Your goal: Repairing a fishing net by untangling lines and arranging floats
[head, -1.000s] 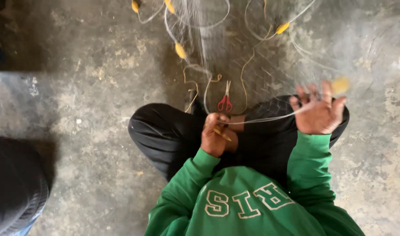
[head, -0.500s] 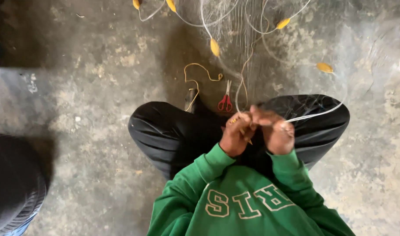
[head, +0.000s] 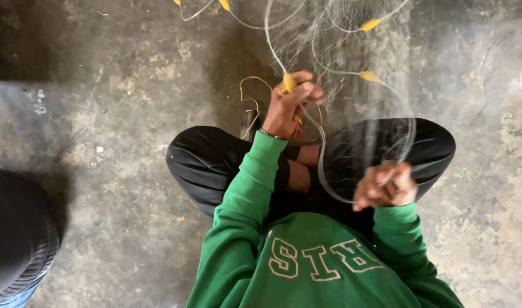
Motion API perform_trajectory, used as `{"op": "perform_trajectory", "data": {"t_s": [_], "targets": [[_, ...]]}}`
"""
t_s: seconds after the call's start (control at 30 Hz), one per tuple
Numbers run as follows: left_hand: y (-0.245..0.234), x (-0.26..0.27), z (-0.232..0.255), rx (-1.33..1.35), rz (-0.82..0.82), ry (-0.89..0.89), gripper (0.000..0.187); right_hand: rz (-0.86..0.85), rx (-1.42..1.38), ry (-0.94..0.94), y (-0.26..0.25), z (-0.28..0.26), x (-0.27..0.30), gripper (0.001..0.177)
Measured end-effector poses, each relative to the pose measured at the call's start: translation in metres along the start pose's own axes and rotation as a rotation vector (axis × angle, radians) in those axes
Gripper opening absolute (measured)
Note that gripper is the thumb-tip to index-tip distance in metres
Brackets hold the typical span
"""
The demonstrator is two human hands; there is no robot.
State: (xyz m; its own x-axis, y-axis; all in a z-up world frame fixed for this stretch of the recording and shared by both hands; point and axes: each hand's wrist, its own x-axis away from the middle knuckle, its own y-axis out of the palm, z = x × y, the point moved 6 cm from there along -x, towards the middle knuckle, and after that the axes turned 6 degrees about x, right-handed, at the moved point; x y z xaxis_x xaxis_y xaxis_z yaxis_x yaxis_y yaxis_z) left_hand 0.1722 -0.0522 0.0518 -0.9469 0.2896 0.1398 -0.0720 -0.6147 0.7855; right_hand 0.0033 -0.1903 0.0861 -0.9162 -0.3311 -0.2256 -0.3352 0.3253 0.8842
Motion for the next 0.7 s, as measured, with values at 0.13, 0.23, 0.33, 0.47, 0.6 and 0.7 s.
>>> {"op": "perform_trajectory", "data": {"t_s": [0.13,0.23,0.33,0.47,0.6,0.7], "targets": [[-0.009,0.019,0.025,0.116,0.112,-0.081,0.021,0.159,0.119,-0.188,-0.027,-0.063,0.02,0.06],[-0.051,0.039,0.021,0.343,0.262,0.043,0.021,0.214,0.235,-0.413,-0.054,-0.117,0.04,0.058],[-0.047,0.061,0.033,0.284,0.182,0.159,0.021,0.222,0.259,-0.384,-0.072,-0.139,0.046,0.051],[-0.056,0.092,0.001,0.162,0.249,-0.036,0.013,0.163,0.252,-0.348,-0.075,-0.142,0.043,0.05],[-0.06,0.113,-0.02,0.202,0.247,-0.113,0.022,0.244,0.252,-0.368,-0.09,-0.139,0.051,0.047],[-0.074,0.123,-0.04,0.25,0.275,-0.142,0.027,0.297,0.267,-0.362,-0.095,-0.138,0.049,0.044]]}}
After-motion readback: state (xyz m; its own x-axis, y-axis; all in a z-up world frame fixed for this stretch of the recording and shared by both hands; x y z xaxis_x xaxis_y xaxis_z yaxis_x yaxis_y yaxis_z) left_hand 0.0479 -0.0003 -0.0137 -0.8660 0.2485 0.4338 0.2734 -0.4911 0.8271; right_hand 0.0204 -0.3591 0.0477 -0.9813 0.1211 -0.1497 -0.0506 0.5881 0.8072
